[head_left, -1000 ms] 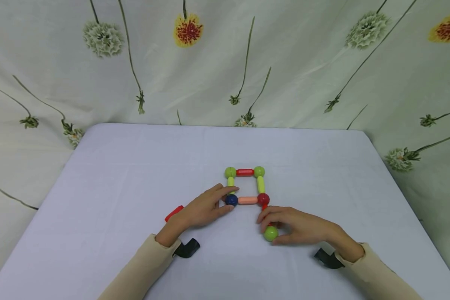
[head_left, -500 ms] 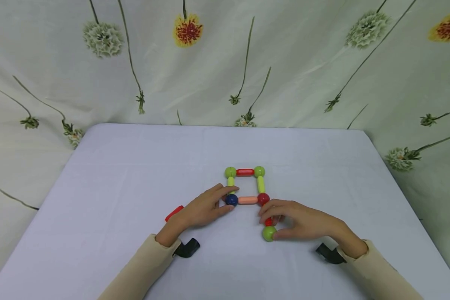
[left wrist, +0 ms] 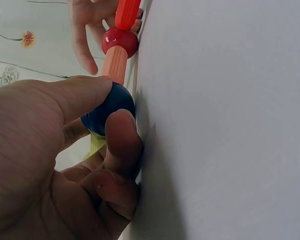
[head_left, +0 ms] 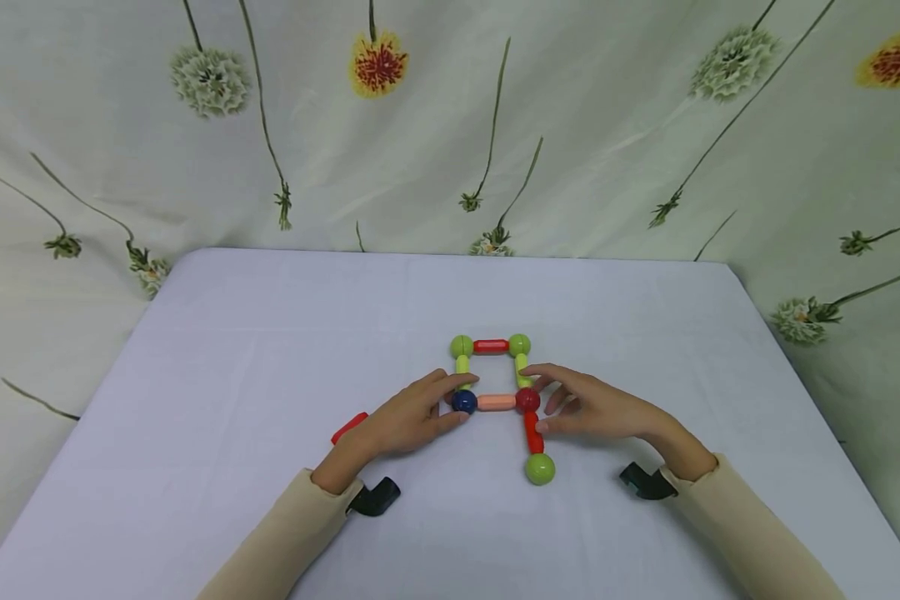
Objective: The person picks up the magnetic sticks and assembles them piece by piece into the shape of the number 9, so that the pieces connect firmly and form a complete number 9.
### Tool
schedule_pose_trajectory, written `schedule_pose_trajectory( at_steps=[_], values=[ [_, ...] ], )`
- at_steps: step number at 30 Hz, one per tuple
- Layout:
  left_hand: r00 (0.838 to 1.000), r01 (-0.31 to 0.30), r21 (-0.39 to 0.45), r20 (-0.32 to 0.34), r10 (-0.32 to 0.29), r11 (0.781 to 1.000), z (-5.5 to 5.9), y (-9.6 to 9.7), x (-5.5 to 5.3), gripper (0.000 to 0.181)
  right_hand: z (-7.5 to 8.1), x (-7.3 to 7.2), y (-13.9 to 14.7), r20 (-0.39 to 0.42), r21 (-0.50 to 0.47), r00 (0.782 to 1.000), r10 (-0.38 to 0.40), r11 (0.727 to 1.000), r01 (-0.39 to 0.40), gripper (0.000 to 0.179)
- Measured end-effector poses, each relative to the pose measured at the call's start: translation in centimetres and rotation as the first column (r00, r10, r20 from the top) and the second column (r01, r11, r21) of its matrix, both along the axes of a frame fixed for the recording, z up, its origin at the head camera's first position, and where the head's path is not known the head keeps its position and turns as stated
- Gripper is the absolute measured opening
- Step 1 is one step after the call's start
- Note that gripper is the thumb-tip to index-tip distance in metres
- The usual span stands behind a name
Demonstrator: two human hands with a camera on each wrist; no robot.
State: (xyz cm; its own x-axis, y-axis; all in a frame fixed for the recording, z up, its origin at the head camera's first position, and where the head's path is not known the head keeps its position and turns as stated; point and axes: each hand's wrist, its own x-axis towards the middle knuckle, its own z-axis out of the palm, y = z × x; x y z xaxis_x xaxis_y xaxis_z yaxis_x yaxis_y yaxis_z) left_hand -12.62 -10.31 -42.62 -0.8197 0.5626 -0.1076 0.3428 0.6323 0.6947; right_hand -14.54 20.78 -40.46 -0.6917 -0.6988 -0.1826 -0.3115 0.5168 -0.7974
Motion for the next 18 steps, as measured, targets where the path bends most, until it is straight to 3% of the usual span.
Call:
schedule_pose_trajectory(
  at_steps=[9,13,18],
  values=[
    [1.000,0.006,-0.002,-0.005,-0.006,1.000,0.6,-0.1,-0.1,0.057,-0.7,-0.5,-0.4,0.045,-0.009,0.996,-0.072,0.997,0.072,0.065],
    [0.996,-0.041,0.025,-0.083,0.043,0.999,1.3,-0.9,-0.1,0.054,-0.7,-0.5,-0.7,0.063,-0.009,0.995,-0.080,0.997,0.081,0.066],
    [0.975,-0.110,0.073,-0.186,0.122,0.991,2.3,-3.0,0.4,0.040,-0.6,-0.5,-0.6,0.057,-0.005,0.995,-0.078,0.997,0.079,0.067]
  ],
)
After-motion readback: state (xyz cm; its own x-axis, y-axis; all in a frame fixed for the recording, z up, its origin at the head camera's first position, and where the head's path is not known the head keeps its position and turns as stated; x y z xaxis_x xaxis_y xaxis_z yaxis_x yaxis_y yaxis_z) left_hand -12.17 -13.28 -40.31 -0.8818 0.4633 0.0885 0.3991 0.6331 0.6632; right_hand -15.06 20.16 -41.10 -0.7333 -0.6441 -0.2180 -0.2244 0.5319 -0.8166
